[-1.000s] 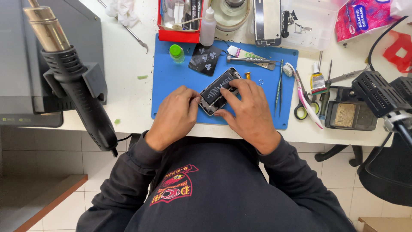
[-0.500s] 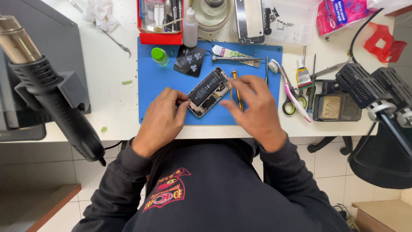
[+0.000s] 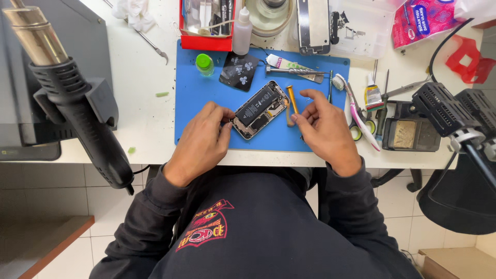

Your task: The person disassembles a smartphone on a blue mat, removes the battery, applies adhesive tape to the interior, and uses a screwdriver to pry and adjust internal components. The person handles the phone chassis, battery, and various small parts while working at a cluttered workbench.

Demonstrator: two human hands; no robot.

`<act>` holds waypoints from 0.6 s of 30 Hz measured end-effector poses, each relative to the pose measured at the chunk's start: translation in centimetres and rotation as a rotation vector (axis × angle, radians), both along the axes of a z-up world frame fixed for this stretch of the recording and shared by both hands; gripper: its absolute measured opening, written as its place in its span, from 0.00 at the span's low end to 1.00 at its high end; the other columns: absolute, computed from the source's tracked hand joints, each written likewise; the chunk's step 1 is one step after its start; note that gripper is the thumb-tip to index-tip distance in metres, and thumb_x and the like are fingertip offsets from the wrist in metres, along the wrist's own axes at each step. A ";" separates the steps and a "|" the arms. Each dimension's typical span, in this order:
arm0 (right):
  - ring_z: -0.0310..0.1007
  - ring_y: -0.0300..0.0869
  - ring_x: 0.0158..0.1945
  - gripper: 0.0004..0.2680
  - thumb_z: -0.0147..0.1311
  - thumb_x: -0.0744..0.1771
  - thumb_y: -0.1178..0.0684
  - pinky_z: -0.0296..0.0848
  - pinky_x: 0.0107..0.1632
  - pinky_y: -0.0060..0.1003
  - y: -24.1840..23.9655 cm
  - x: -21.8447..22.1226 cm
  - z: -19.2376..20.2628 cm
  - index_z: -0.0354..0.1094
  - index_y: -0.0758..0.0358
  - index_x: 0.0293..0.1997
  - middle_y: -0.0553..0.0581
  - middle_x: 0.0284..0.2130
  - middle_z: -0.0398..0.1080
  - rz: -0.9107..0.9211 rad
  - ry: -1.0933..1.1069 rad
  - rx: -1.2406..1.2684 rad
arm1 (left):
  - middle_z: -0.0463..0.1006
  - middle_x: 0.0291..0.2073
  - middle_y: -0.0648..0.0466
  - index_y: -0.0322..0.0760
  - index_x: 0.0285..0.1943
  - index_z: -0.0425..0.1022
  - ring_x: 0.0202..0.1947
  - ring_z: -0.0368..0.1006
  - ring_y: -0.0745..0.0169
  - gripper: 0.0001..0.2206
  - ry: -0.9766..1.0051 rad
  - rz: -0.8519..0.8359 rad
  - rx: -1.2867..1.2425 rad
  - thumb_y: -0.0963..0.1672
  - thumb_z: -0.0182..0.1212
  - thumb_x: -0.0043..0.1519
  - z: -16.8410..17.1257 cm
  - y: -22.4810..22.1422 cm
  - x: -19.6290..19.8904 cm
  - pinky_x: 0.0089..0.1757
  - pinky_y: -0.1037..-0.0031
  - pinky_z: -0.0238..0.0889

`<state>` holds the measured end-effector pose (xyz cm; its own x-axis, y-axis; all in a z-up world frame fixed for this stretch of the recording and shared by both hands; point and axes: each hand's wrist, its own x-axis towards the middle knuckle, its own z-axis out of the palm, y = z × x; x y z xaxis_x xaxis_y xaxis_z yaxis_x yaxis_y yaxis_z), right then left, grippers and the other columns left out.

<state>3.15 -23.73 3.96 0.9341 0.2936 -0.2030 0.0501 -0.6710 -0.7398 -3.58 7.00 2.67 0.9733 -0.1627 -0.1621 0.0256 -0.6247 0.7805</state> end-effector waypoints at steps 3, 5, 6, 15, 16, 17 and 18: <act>0.79 0.47 0.30 0.18 0.65 0.71 0.61 0.79 0.31 0.42 -0.7 0.2 0.3 0.68 0.69 0.71 0.64 0.33 0.77 -0.045 -0.028 0.121 | 0.78 0.45 0.46 0.31 0.61 0.80 0.41 0.83 0.46 0.11 -0.004 -0.010 -0.003 0.40 0.58 0.73 0.0 0.2 0.1 0.43 0.58 0.75; 0.79 0.47 0.32 0.20 0.64 0.71 0.64 0.81 0.33 0.41 -1.1 0.8 -0.3 0.66 0.70 0.74 0.65 0.34 0.76 -0.049 -0.050 0.240 | 0.78 0.45 0.45 0.30 0.61 0.80 0.40 0.83 0.46 0.11 -0.014 -0.009 0.001 0.40 0.58 0.73 0.0 0.3 0.2 0.42 0.58 0.75; 0.79 0.48 0.35 0.21 0.63 0.72 0.66 0.83 0.35 0.40 -1.3 0.9 -0.6 0.63 0.71 0.76 0.65 0.35 0.75 -0.060 -0.068 0.355 | 0.78 0.45 0.45 0.30 0.61 0.80 0.40 0.84 0.45 0.11 -0.020 -0.014 0.001 0.39 0.59 0.73 0.0 0.3 0.2 0.42 0.58 0.75; 0.81 0.51 0.43 0.39 0.61 0.70 0.74 0.92 0.44 0.48 4.6 1.4 -3.0 0.37 0.55 0.91 0.71 0.42 0.76 0.152 -0.135 0.837 | 0.79 0.40 0.49 0.33 0.56 0.82 0.37 0.84 0.51 0.08 -0.101 0.109 -0.026 0.43 0.62 0.75 -0.2 -0.2 0.0 0.38 0.62 0.76; 0.81 0.51 0.43 0.39 0.61 0.70 0.74 0.92 0.44 0.48 5.2 1.2 -3.2 0.37 0.55 0.91 0.71 0.42 0.76 0.155 -0.134 0.837 | 0.79 0.40 0.49 0.33 0.56 0.82 0.37 0.84 0.51 0.08 -0.101 0.112 -0.026 0.43 0.62 0.75 -0.6 -0.3 0.0 0.38 0.62 0.76; 0.82 0.52 0.44 0.38 0.61 0.70 0.73 0.92 0.44 0.49 5.8 1.0 -3.5 0.39 0.57 0.90 0.72 0.42 0.76 0.192 -0.172 0.852 | 0.79 0.39 0.49 0.34 0.55 0.82 0.36 0.84 0.51 0.08 -0.123 0.127 -0.021 0.44 0.63 0.75 -0.9 -0.3 -0.1 0.37 0.62 0.76; 0.82 0.54 0.44 0.36 0.62 0.70 0.73 0.91 0.44 0.50 6.5 0.9 -3.8 0.41 0.60 0.89 0.72 0.42 0.76 0.229 -0.209 0.868 | 0.79 0.37 0.50 0.35 0.54 0.82 0.35 0.84 0.51 0.07 -0.145 0.141 -0.014 0.44 0.63 0.76 -1.3 -0.3 -0.1 0.36 0.61 0.76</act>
<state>4.02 -17.27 0.19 0.8272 0.4462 0.3415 0.3029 0.1579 -0.9399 -3.68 6.75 1.39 0.9996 -0.0239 -0.0174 -0.0009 -0.6117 0.7911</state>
